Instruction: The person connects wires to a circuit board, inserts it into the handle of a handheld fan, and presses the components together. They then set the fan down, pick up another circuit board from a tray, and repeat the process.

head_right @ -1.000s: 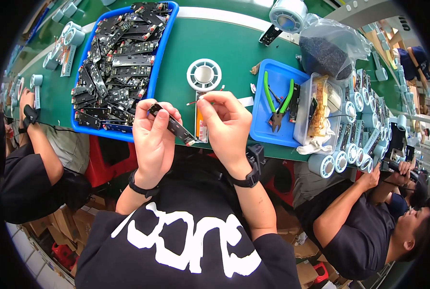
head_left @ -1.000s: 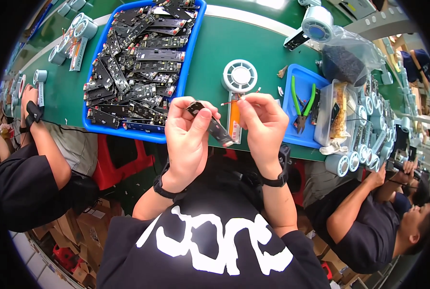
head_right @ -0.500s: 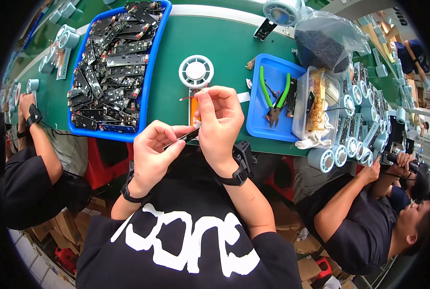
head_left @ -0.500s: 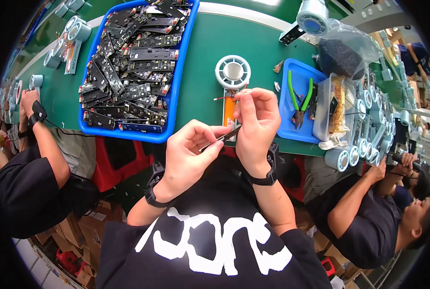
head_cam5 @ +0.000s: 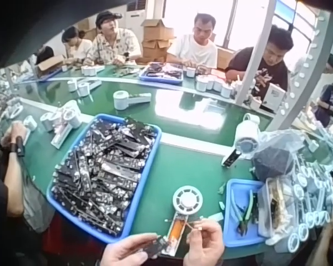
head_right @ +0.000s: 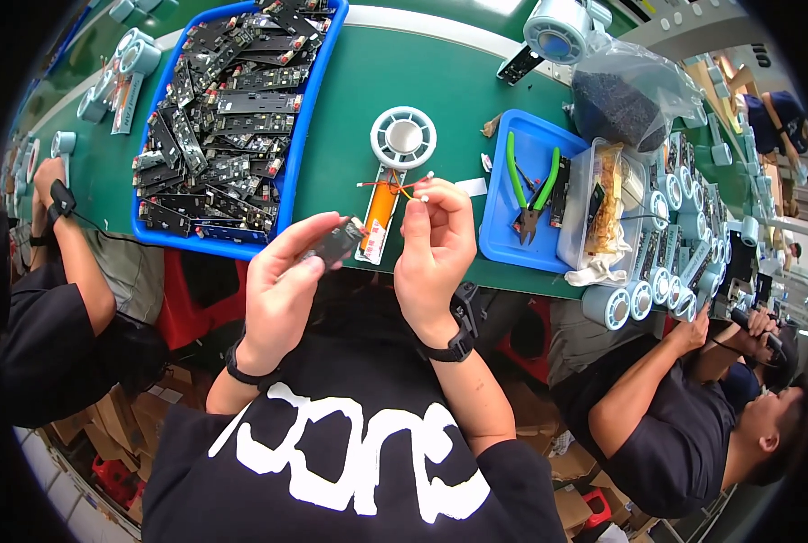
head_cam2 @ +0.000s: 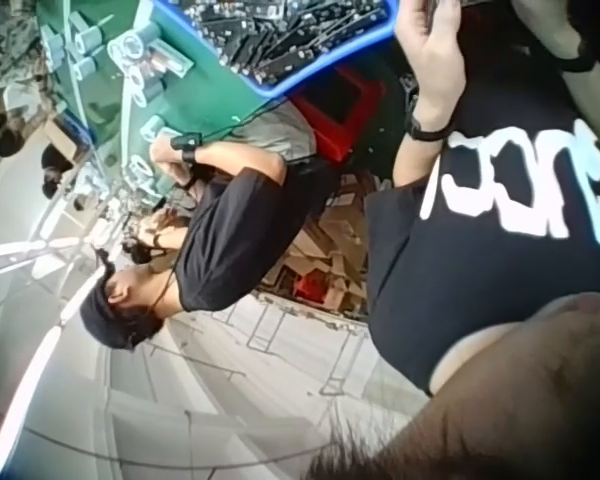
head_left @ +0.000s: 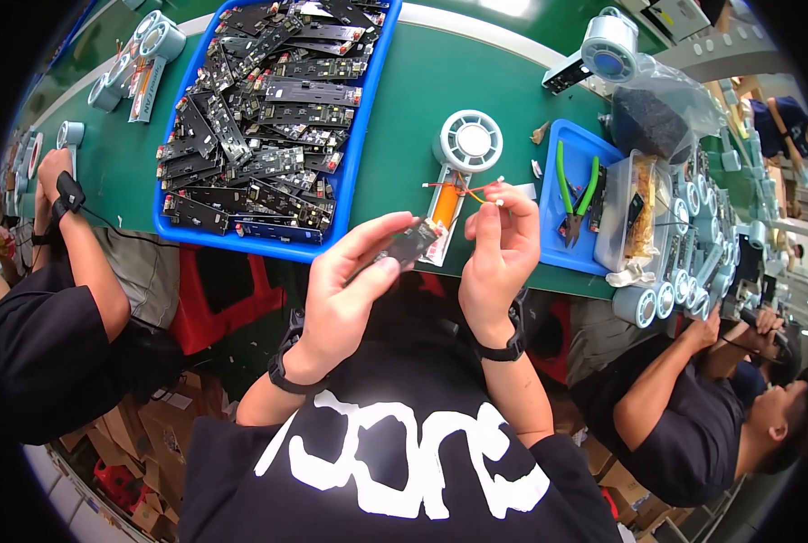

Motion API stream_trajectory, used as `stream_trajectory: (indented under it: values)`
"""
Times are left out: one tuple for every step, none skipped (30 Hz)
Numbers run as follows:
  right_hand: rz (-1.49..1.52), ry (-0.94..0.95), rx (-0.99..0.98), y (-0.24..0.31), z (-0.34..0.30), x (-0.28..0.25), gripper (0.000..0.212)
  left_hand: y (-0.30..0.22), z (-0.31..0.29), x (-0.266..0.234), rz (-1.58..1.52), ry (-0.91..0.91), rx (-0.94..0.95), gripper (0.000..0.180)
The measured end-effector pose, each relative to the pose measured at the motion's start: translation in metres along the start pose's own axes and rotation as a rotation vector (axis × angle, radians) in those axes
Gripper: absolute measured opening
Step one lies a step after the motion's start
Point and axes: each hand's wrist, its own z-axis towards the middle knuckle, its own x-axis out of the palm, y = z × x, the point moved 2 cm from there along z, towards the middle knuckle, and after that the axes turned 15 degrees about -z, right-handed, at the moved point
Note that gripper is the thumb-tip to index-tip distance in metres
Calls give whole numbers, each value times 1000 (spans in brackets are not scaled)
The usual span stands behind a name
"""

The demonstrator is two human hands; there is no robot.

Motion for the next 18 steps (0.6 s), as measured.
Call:
stream_trajectory:
  values:
    - [-7, -9, 8, -2, -3, -1, 7, 0, -1, -1, -157, -15, -50, 45]
    - [-14, -18, 17, -3, -5, -2, 8, 1, -2, -2, -313, -29, -99, 46]
    - [-21, -28, 25, -4, -7, -2, 8, 2, -2, -2, -470, -44, -149, 46]
    - [-24, -30, 24, -5, -8, -2, 8, 3, -2, -2, -471, -42, -151, 46]
    - [-80, -17, -15, -5, -9, -1, 9, 4, -1, -3, -467, -48, -137, 46]
    - [-136, -3, -53, -5, -9, 0, 10, 5, 0, -3, -462, -55, -124, 46]
    - [-192, 10, -92, -4, -10, 0, 11, 5, 0, -3, -458, -61, -110, 46]
    - [-194, 8, -93, -3, -10, 0, 11, 5, 1, -2, -459, -58, -111, 46]
    - [-194, 34, -82, -2, -10, 0, 11, 4, 2, 1, -417, -75, -75, 47]
    - [-193, 60, -71, -1, -9, 0, 12, 2, 3, 4, -376, -91, -39, 48]
    - [-193, 87, -59, 0, -9, 0, 13, 0, 4, 6, -334, -108, -2, 50]
    - [-194, 86, -61, 1, -8, -2, 13, -1, 5, 9, -336, -106, -2, 50]
    - [-153, 76, -67, 2, -7, -4, 14, -2, 6, 12, -357, -98, -16, 51]
    - [-109, 67, -73, 3, -6, -6, 16, -3, 6, 14, -378, -91, -29, 53]
    - [-66, 57, -79, 7, -4, -6, 17, -4, 7, 16, -398, -83, -43, 54]
    - [-66, 55, -80, 11, -1, -7, 17, -3, 8, 14, -397, -81, -43, 54]
    - [-49, 63, -7, 14, 3, -8, 18, -3, 8, 13, -456, -34, -58, 53]
    - [-32, 70, 67, 19, 8, -8, 18, -3, 9, 10, -514, 13, -74, 51]
